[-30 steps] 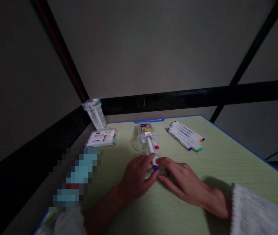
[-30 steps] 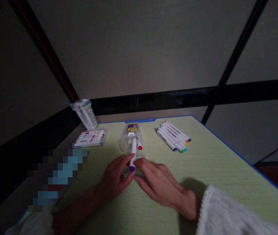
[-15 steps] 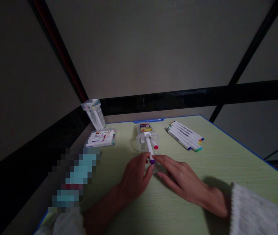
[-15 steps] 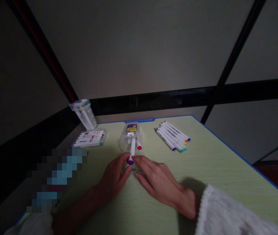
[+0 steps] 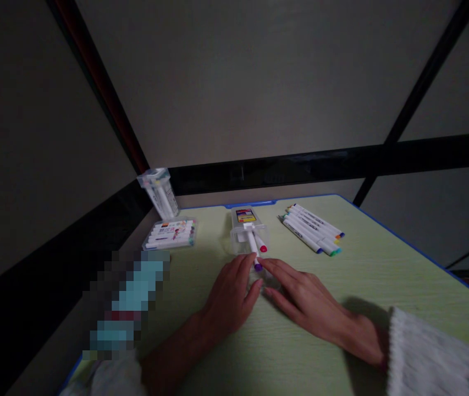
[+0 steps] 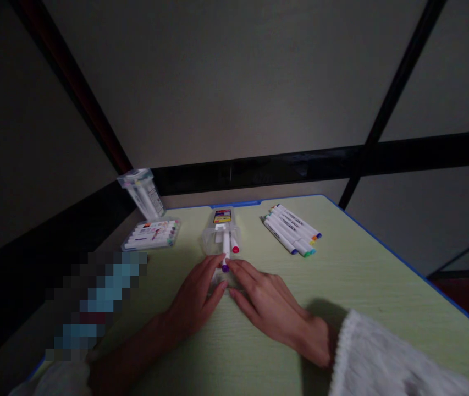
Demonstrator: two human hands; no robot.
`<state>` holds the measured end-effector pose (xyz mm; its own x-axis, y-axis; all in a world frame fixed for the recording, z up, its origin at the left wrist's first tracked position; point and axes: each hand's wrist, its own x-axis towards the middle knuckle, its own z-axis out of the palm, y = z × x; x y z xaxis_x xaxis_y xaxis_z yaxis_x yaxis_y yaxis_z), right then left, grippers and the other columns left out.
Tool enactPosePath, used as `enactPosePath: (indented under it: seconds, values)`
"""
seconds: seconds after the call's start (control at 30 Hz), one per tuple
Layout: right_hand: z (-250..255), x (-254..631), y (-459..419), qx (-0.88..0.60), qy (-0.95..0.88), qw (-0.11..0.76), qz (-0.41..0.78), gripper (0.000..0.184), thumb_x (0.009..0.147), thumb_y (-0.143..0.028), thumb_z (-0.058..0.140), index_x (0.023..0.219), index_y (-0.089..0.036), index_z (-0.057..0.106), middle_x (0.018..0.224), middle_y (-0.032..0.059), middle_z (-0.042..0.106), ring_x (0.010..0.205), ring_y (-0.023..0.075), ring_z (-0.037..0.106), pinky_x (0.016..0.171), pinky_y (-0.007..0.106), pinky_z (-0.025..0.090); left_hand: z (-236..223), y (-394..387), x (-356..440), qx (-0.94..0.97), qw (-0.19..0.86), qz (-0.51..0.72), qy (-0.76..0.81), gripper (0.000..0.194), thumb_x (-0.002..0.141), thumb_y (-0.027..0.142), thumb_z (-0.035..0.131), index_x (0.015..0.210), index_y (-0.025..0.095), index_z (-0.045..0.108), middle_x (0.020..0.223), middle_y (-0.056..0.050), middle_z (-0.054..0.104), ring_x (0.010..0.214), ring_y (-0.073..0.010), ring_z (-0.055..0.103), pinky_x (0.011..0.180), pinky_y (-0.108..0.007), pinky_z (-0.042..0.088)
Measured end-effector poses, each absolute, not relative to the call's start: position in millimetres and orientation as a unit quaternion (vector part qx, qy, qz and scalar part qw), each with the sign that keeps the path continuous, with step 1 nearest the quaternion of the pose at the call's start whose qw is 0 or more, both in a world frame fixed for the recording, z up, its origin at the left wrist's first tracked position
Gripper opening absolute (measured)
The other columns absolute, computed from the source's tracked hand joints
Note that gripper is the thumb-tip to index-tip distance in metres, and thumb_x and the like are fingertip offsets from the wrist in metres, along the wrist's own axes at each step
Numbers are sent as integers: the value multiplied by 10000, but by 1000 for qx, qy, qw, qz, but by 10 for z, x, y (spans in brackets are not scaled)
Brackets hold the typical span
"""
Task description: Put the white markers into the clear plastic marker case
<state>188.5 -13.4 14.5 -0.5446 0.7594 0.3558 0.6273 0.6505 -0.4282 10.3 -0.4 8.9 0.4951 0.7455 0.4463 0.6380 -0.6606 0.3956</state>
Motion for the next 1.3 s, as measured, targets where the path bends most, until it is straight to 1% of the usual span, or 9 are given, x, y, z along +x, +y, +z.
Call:
enactPosePath:
  seconds: [0.13,0.33,0.4,0.53,0.73,0.93,1.1,1.3]
  values:
    - [157,1880,-145,-394,-866,274,140,356,892,-237,388,1240,-166,360,1213,114,518,1040,217,557,844,391,485,98,-14,99,861,96,290,406,434,857,200,405,1279,162,308,1198,-126,479,1072,-252,481,908,-423,419]
    - [156,1881,-156,-404,-857,285,142,303,889,-234,380,1184,-164,391,1046,102,607,871,206,623,742,371,507,83,-17,109,862,96,289,406,465,859,201,411,1297,158,261,1218,-129,454,1074,-260,472,911,-425,413]
    - [145,1880,-150,-402,-858,286,139,312,887,-228,383,1193,-167,387,1075,102,597,901,207,615,761,372,503,73,-15,111,858,100,297,406,454,851,196,423,1277,151,274,1200,-133,464,1059,-258,477,905,-425,416]
    - [124,1877,-134,-398,-862,285,134,378,881,-225,396,1252,-171,350,1204,109,532,1027,214,567,835,384,485,58,-17,106,851,109,308,411,430,840,194,436,1242,145,291,1166,-145,480,1048,-261,486,885,-433,427]
    - [103,1880,-123,-399,-865,276,127,446,879,-233,402,1309,-169,305,1289,119,460,1102,223,519,886,400,467,39,-16,106,857,102,306,402,416,847,197,429,1233,126,292,1178,-164,472,1087,-274,465,896,-445,420]
    - [97,1872,-121,-409,-861,269,135,492,872,-238,412,1340,-173,275,1312,125,432,1071,236,540,865,417,483,38,-1,111,863,92,295,400,452,838,182,436,1260,130,285,1217,-156,451,1107,-272,452,920,-443,412]
    - [110,1872,-128,-413,-861,261,139,501,882,-252,396,1354,-182,240,1316,126,415,1081,246,528,867,430,477,60,-8,114,867,87,279,403,495,844,184,424,1305,144,250,1267,-141,417,1108,-267,452,935,-440,407]
    - [150,1861,-136,-409,-863,260,143,405,881,-240,397,1275,-176,326,1268,121,446,1071,237,524,856,409,480,64,-11,116,864,91,263,419,555,848,198,424,1350,141,194,1304,-145,391,1137,-276,435,953,-445,390]
